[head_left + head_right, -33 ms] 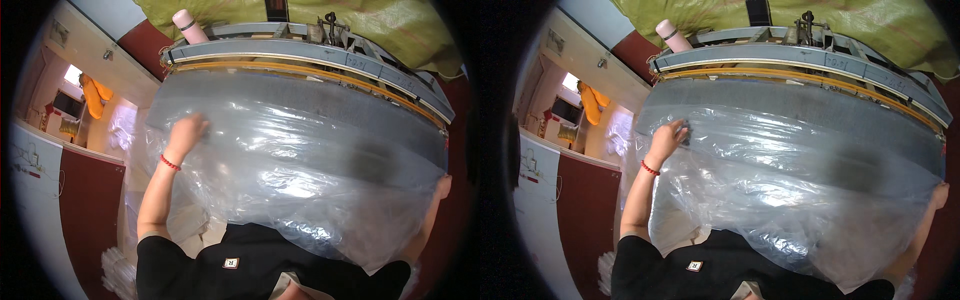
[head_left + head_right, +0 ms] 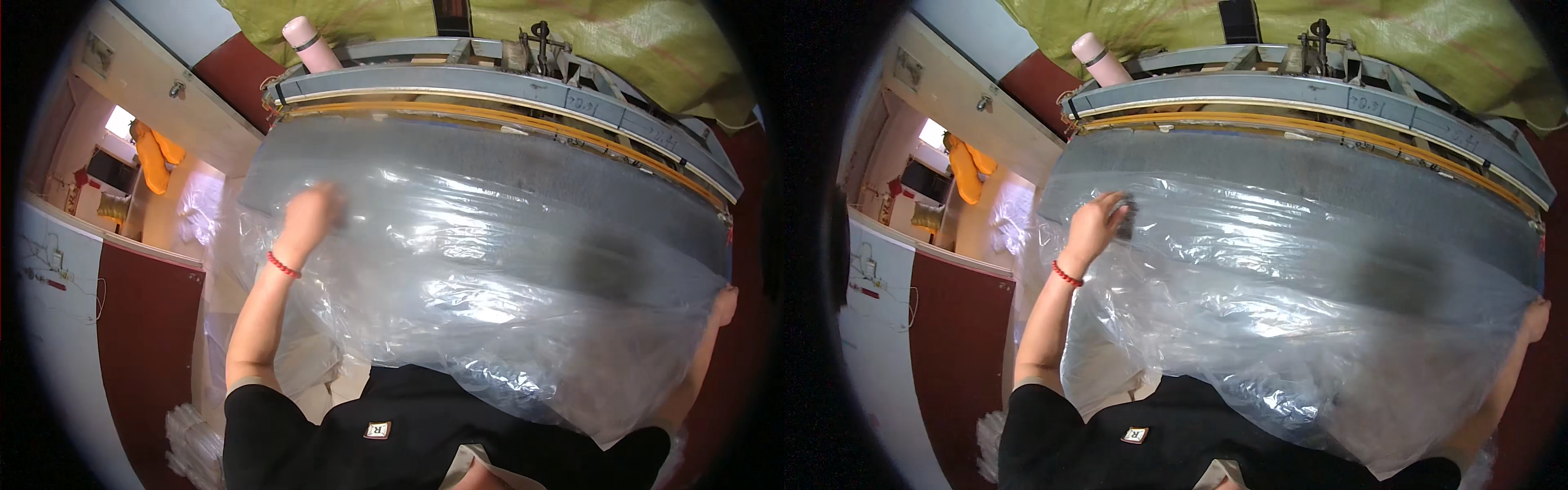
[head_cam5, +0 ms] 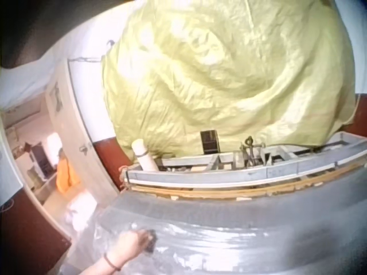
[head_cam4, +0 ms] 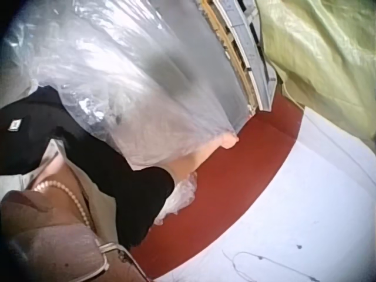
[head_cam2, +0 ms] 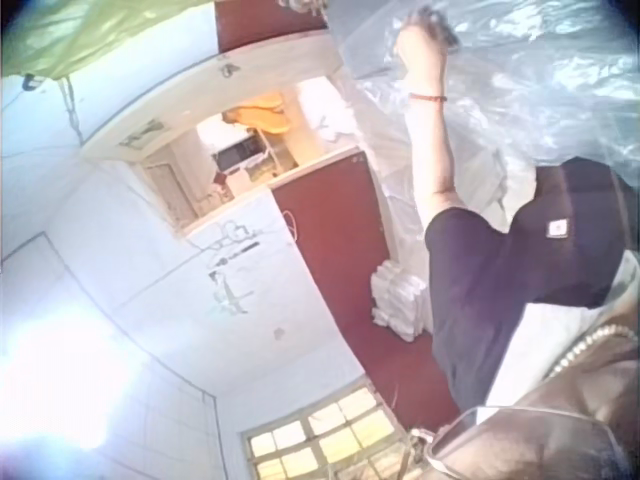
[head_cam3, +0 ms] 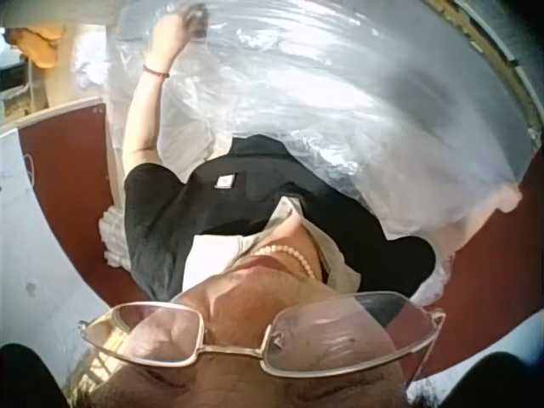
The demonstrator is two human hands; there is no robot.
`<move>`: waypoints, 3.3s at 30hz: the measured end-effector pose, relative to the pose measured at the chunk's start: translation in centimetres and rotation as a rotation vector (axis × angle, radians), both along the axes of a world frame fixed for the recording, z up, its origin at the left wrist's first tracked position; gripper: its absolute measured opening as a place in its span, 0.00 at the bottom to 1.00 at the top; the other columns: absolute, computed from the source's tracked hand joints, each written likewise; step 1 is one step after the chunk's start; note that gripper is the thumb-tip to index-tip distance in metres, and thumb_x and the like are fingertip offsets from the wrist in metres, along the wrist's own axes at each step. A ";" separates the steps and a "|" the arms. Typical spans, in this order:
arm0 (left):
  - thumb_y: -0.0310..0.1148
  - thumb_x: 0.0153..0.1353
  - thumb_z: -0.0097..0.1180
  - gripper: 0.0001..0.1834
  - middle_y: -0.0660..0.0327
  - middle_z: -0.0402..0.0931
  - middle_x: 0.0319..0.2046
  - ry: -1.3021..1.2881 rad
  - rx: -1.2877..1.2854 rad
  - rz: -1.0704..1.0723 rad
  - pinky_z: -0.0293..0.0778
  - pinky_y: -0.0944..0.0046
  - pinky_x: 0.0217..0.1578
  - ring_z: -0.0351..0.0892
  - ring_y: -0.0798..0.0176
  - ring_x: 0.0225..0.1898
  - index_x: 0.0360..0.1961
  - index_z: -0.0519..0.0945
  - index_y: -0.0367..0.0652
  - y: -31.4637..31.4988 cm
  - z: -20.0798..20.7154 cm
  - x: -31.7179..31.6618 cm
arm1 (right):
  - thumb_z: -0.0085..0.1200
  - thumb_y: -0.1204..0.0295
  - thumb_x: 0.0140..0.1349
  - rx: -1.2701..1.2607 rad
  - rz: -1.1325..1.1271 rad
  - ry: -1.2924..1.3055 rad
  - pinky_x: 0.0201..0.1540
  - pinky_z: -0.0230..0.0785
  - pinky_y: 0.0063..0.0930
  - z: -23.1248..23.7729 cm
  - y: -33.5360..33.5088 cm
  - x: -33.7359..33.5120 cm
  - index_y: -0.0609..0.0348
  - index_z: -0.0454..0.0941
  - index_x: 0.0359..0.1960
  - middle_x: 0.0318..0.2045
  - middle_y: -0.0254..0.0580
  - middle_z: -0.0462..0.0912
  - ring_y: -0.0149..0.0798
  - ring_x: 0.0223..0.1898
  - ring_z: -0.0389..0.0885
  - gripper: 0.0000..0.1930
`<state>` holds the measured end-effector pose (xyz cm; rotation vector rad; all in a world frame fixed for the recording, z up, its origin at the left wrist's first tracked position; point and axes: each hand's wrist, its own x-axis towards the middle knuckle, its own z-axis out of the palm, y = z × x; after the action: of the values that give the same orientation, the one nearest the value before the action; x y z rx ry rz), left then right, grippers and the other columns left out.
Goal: The recorder is using a heat sealer machine to seal and prepare large plastic bags.
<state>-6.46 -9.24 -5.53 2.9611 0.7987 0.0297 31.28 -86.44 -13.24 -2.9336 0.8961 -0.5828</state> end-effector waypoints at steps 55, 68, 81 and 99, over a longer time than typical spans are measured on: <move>0.28 0.55 0.46 0.05 0.63 0.68 0.26 -1.331 -0.727 0.325 0.67 0.72 0.22 0.67 0.71 0.23 0.32 0.66 0.40 21.5 -9.7 13.2 | 0.45 0.68 0.58 0.965 0.365 -0.850 0.17 0.66 0.23 0.0 15.4 11.2 0.62 0.66 0.34 0.19 0.41 0.74 0.30 0.13 0.70 0.09; 0.25 0.55 0.47 0.02 0.69 0.69 0.24 -0.937 -0.754 -0.028 0.60 0.77 0.27 0.65 0.77 0.26 0.30 0.72 0.41 9.7 1.3 3.3 | 0.54 0.69 0.51 0.631 0.462 -0.680 0.39 0.67 0.21 5.6 12.4 1.6 0.62 0.80 0.31 0.28 0.38 0.81 0.28 0.32 0.77 0.09; 0.18 0.52 0.49 0.04 0.64 0.72 0.30 -0.960 -0.776 -0.336 0.67 0.73 0.38 0.70 0.72 0.34 0.30 0.72 0.36 0.2 6.5 -6.5 | 0.54 0.73 0.50 0.725 1.901 -0.076 0.50 0.62 0.27 15.9 53.1 -15.6 0.59 0.72 0.43 0.43 0.41 0.72 0.36 0.46 0.70 0.16; 0.29 0.51 0.50 0.06 0.57 0.74 0.24 0.247 -0.786 -0.397 0.68 0.66 0.32 0.71 0.66 0.28 0.31 0.75 0.40 2.9 -11.5 -16.2 | 0.55 0.66 0.52 0.825 0.788 -0.139 0.34 0.63 0.17 1.9 11.0 -2.5 0.60 0.79 0.29 0.25 0.28 0.76 0.23 0.29 0.70 0.09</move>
<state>-22.71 -6.31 -17.02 2.3150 0.1451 -0.5442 28.75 -75.39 -11.30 -2.1618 -0.0908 -0.2529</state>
